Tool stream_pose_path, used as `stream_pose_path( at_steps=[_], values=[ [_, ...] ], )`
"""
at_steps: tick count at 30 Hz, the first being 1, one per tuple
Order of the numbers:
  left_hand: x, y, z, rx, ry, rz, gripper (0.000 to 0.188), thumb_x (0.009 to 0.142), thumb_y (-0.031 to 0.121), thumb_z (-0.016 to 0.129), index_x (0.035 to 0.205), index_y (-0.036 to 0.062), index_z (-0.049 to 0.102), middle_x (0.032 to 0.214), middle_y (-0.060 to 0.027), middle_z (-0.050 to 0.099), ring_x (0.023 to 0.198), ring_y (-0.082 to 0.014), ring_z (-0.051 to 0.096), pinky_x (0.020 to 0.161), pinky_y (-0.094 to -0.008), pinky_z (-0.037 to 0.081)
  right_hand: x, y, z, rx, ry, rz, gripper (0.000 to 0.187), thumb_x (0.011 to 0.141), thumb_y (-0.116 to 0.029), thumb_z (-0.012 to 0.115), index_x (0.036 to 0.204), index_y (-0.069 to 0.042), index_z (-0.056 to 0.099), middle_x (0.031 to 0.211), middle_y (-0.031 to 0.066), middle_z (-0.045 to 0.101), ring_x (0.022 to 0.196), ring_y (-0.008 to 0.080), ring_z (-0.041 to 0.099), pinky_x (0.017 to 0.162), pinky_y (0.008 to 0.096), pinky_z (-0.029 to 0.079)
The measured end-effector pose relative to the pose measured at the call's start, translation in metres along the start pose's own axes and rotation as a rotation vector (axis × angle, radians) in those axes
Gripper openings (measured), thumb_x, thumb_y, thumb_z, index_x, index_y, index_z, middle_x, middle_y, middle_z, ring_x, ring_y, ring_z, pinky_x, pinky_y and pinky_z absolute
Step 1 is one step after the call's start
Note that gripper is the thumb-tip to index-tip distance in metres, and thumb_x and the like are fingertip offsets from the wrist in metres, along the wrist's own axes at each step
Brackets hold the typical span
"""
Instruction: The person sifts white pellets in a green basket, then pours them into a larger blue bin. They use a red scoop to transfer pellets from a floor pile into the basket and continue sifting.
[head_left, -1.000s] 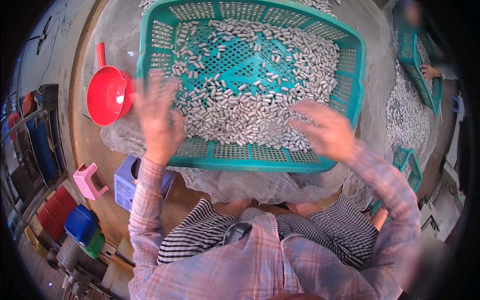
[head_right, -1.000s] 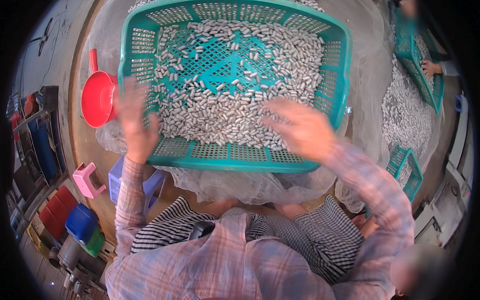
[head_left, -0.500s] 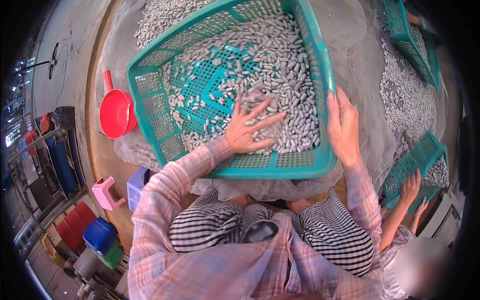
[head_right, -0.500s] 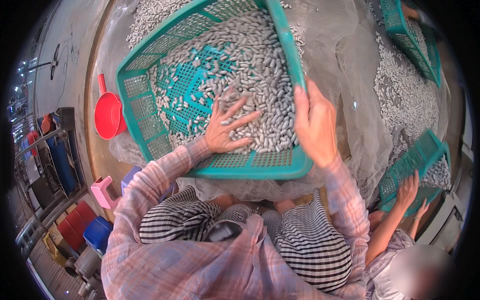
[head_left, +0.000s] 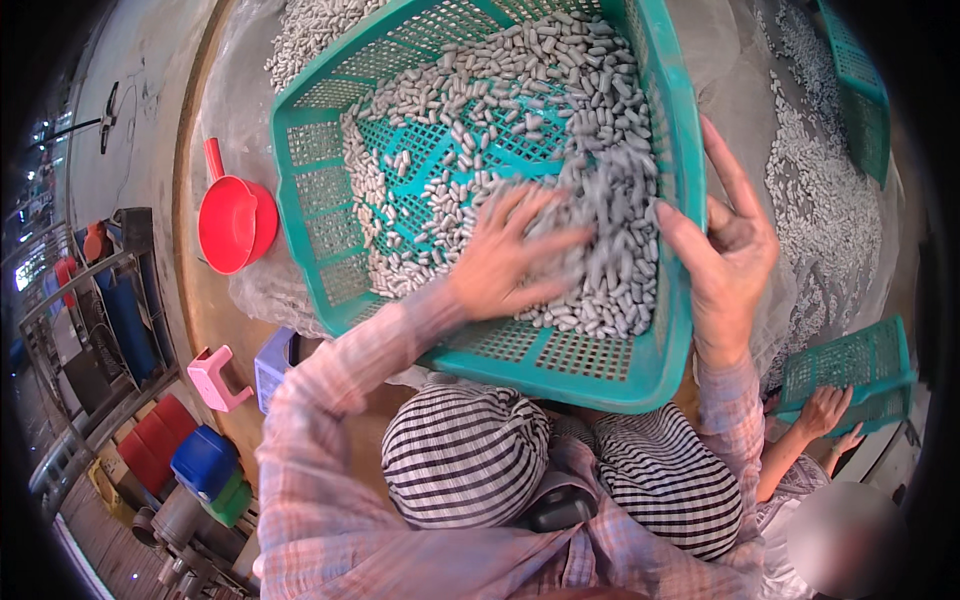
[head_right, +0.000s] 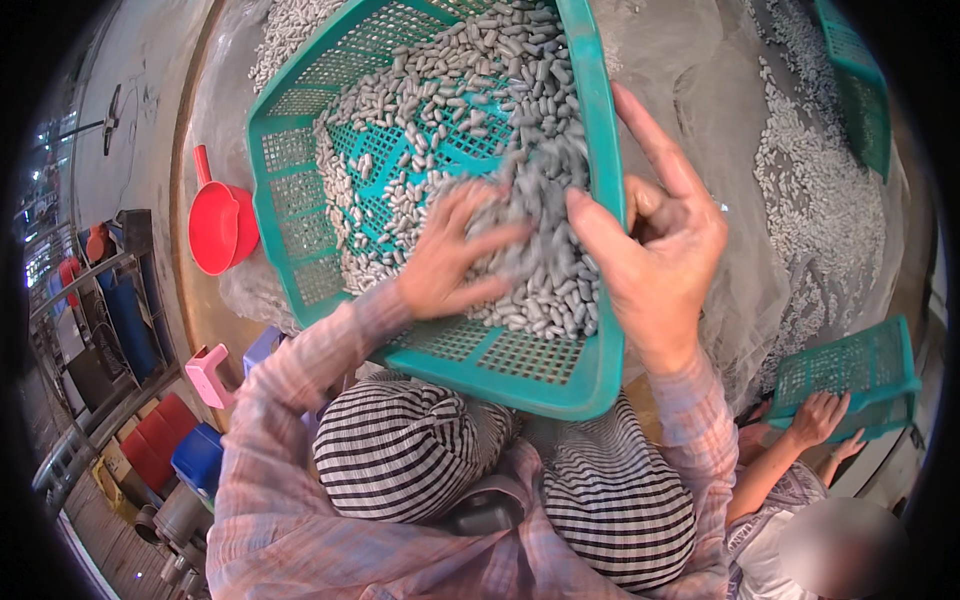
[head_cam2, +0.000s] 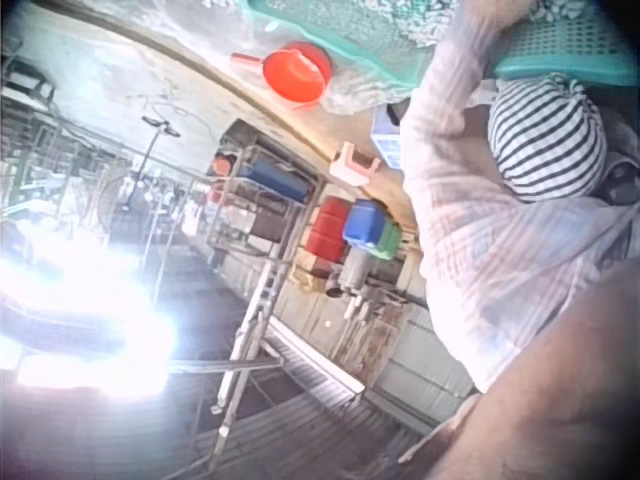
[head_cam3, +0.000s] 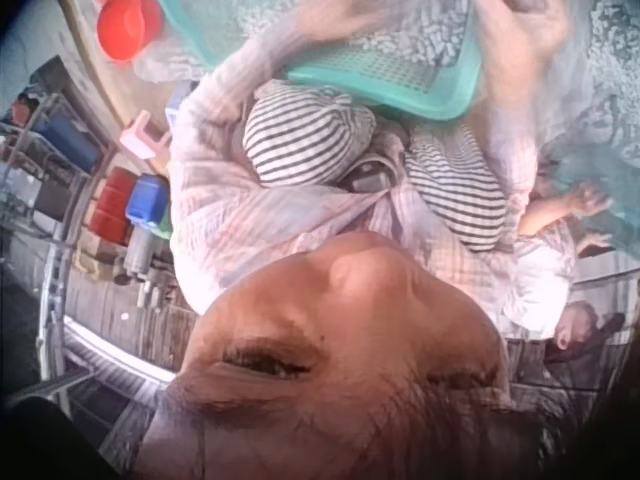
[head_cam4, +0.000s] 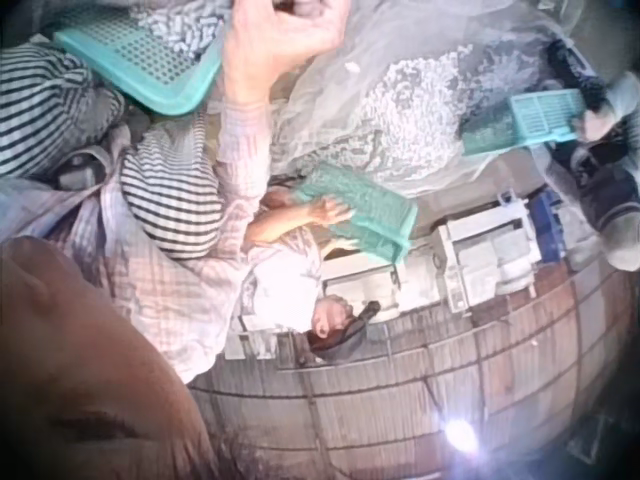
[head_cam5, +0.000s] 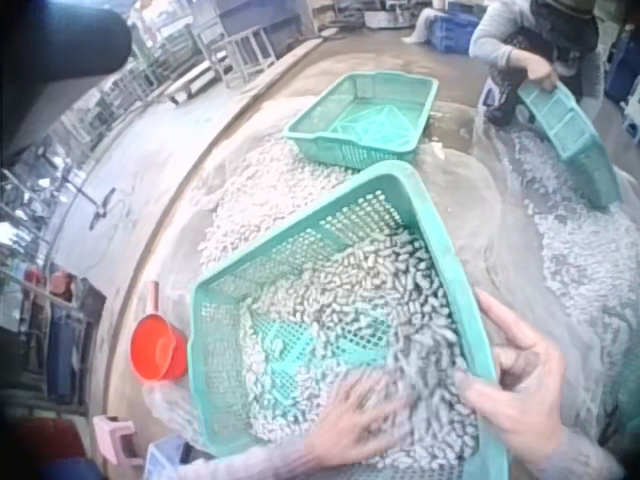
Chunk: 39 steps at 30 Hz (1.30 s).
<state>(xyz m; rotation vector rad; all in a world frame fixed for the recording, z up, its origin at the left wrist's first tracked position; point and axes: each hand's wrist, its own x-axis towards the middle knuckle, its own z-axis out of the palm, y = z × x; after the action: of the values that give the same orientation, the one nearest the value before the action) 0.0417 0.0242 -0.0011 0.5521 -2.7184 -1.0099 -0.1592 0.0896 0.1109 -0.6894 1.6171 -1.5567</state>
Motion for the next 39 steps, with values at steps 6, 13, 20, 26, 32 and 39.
stream_pose_path(
  at_steps=[6,13,20,26,32,39],
  values=[
    [-0.037,-0.125,-0.002,0.29,0.229,-0.309,0.078,0.076,0.056,0.062,0.144,0.0275,0.036,0.156,-0.014,0.012,0.14,-0.0459,0.01,0.111,-0.0593,0.002,0.016,0.017,-0.013,0.038,0.039,-0.001,0.048,0.087,-0.012,0.061,0.131,0.004,0.05,0.095,0.0035,0.067,0.077,0.0032,0.057,0.069,0.0154,0.042],
    [0.054,-0.06,-0.003,0.083,0.207,-0.201,0.079,0.079,0.064,0.056,0.146,0.0315,0.029,0.157,-0.0077,0.01,0.141,-0.0441,0.004,0.104,-0.0711,0.001,0.038,0.003,-0.007,-0.091,0.018,-0.131,0.042,0.089,-0.01,0.06,0.127,0.005,0.053,0.113,0.0106,0.064,0.099,0.0085,0.059,0.088,0.0207,0.044],
    [-0.032,-0.128,-0.039,0.517,0.009,-0.363,0.072,0.08,0.052,0.06,0.144,0.0297,0.035,0.156,-0.0086,0.017,0.142,-0.0346,0.014,0.112,-0.0588,0.006,0.021,0.016,-0.014,0.04,0.114,-0.067,0.041,0.09,-0.004,0.058,0.129,0.004,0.051,0.103,0.0105,0.067,0.082,0.0057,0.062,0.076,0.0174,0.047],
    [0.118,-0.061,0.014,0.211,0.398,-0.199,0.067,0.082,0.054,0.058,0.141,0.0286,0.04,0.152,-0.0122,0.022,0.137,-0.0454,0.014,0.108,-0.0639,0.01,0.026,0.024,-0.006,0.038,0.05,-0.071,0.039,0.091,-0.005,0.059,0.128,0.002,0.052,0.099,0.008,0.067,0.079,0.0036,0.06,0.071,0.0155,0.045],
    [0.022,0.01,0.02,0.057,-0.171,0.19,0.059,0.084,0.048,0.051,0.14,0.0394,0.037,0.153,-0.002,0.026,0.141,-0.0367,0.018,0.103,-0.0739,0.002,0.023,0.01,-0.018,0.018,0.064,-0.033,0.04,0.09,-0.004,0.059,0.129,0.003,0.05,0.098,0.0096,0.068,0.08,0.0044,0.061,0.073,0.0162,0.046],
    [0.032,-0.116,-0.033,0.436,0.343,-0.28,0.063,0.081,0.045,0.058,0.14,0.0348,0.04,0.147,-0.011,0.036,0.136,-0.0365,0.027,0.106,-0.0638,0.017,0.016,0.011,-0.019,-0.009,0.054,-0.091,0.042,0.091,-0.004,0.058,0.131,0.004,0.048,0.096,0.0109,0.069,0.083,0.0062,0.062,0.077,0.0186,0.047]
  ],
)
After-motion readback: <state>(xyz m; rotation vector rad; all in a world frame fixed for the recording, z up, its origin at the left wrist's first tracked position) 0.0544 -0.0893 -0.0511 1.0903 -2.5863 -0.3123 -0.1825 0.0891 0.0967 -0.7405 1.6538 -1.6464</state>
